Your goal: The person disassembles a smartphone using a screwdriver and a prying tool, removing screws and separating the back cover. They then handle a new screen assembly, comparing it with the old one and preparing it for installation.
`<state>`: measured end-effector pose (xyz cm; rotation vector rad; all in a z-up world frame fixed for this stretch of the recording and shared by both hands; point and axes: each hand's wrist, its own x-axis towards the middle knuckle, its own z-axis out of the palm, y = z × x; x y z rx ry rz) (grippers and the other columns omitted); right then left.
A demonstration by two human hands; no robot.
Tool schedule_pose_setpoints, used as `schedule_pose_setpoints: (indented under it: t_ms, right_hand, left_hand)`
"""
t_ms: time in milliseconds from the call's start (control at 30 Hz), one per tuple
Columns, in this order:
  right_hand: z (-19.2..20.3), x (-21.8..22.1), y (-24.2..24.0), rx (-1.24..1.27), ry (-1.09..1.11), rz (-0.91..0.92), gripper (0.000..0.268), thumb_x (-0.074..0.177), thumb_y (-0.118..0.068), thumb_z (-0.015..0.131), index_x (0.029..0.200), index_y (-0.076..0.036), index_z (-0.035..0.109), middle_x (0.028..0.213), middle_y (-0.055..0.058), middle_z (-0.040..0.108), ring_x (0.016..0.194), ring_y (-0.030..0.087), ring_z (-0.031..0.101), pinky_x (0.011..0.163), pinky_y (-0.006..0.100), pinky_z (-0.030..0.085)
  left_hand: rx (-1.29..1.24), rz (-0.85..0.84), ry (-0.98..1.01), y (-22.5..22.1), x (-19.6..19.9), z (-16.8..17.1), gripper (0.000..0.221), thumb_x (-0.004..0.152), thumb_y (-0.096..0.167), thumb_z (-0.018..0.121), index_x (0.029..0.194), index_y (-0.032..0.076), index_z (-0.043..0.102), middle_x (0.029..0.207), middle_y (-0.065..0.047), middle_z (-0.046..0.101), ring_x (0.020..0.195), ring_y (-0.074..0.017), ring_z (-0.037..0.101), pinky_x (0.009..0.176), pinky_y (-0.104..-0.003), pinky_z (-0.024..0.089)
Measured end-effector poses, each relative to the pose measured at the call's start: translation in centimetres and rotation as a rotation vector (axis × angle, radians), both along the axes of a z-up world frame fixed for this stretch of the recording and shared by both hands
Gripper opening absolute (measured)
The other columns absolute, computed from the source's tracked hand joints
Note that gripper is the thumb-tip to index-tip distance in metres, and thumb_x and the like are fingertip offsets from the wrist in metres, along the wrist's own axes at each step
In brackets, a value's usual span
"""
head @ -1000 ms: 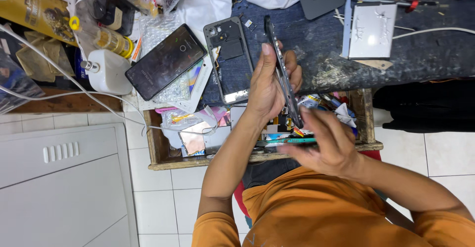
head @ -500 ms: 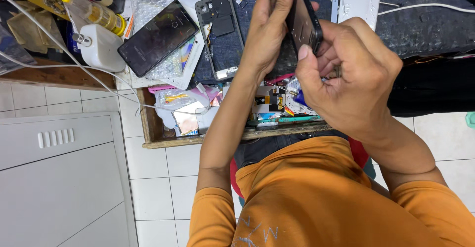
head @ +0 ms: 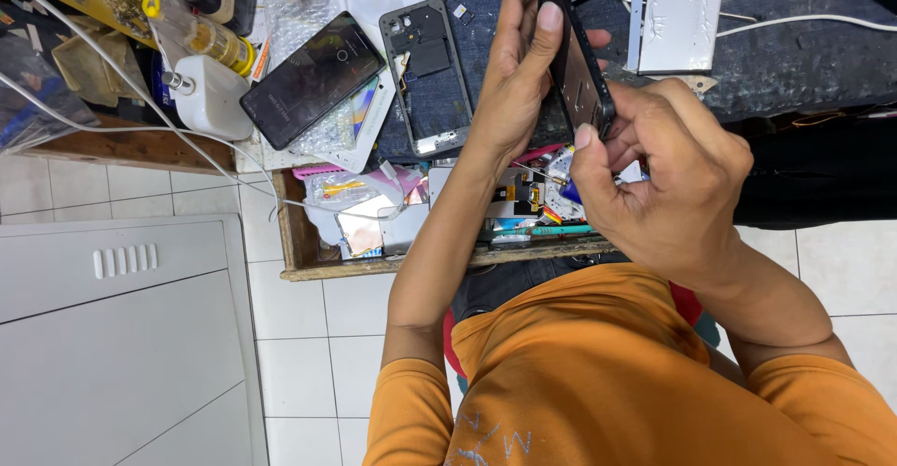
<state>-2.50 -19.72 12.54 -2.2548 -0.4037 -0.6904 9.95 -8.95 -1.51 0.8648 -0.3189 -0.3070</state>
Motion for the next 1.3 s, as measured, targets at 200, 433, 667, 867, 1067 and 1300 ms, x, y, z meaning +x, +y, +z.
schedule_pose_setpoints:
  t_ms: [200,433,667,867,1067,1300]
  right_hand:
    - [-0.1,0.0,0.0,-0.007,0.010,-0.004,0.022,0.092,0.007,0.072,0.113,0.013,0.066,0.085,0.013,0.062,0.067,0.015,0.070,0.059,0.026,0.054]
    - [-1.6,-0.3,-1.5,0.156,0.074,-0.055,0.013,0.099,0.006,0.071,0.110,0.012,0.066,0.091,0.012,0.066,0.072,0.011,0.066,0.062,0.024,0.054]
    - [-3.0,-0.4,-4.9,0.589,0.396,-0.051,0.009,0.097,0.007,0.064,0.106,0.010,0.063,0.077,0.003,0.065,0.063,0.002,0.060,0.056,0.016,0.048]
    - [-4.4,-0.3,-5.9,0.549,0.354,-0.021,0.009,0.102,0.009,0.064,0.111,0.011,0.064,0.067,0.004,0.061,0.057,0.001,0.057,0.057,0.017,0.051]
    - [-5.0,-0.9,-6.7,0.590,0.348,-0.033,0.006,0.103,0.007,0.065,0.107,0.010,0.063,0.076,0.002,0.063,0.061,0.000,0.058,0.059,0.017,0.052]
    - [-5.4,-1.2,-7.3,0.616,0.362,-0.052,0.007,0.099,0.006,0.065,0.104,0.010,0.062,0.076,0.002,0.064,0.064,0.000,0.058,0.061,0.018,0.052]
  left_hand:
    - [0.036,0.006,-0.003,0.1,-0.3,0.0,0.071,0.110,0.038,0.057,0.167,0.014,0.023,0.153,-0.013,0.048,0.113,-0.0267,0.068,0.093,-0.041,0.063]
    - [0.667,0.170,-0.309,3.5,-0.2,1.3,0.067,0.106,0.039,0.067,0.161,0.015,0.036,0.150,-0.011,0.055,0.112,-0.0203,0.064,0.090,-0.030,0.059]
    - [1.853,0.612,-0.851,20.3,1.5,5.5,0.111,0.059,0.040,0.099,0.151,0.003,0.047,0.134,-0.030,0.053,0.119,-0.0464,0.054,0.095,-0.052,0.049]
    - [1.875,0.570,-0.600,24.2,1.4,4.9,0.105,0.066,0.044,0.100,0.149,0.003,0.050,0.118,-0.028,0.061,0.108,-0.0465,0.061,0.090,-0.054,0.050]
    - [1.861,0.892,-0.609,24.4,2.1,2.3,0.094,0.086,0.057,0.092,0.145,-0.003,0.051,0.111,-0.031,0.060,0.096,-0.0481,0.062,0.082,-0.054,0.052]
    - [1.926,0.881,-0.517,24.2,1.9,1.5,0.096,0.085,0.059,0.089,0.148,0.001,0.045,0.104,-0.029,0.057,0.098,-0.0489,0.058,0.085,-0.056,0.048]
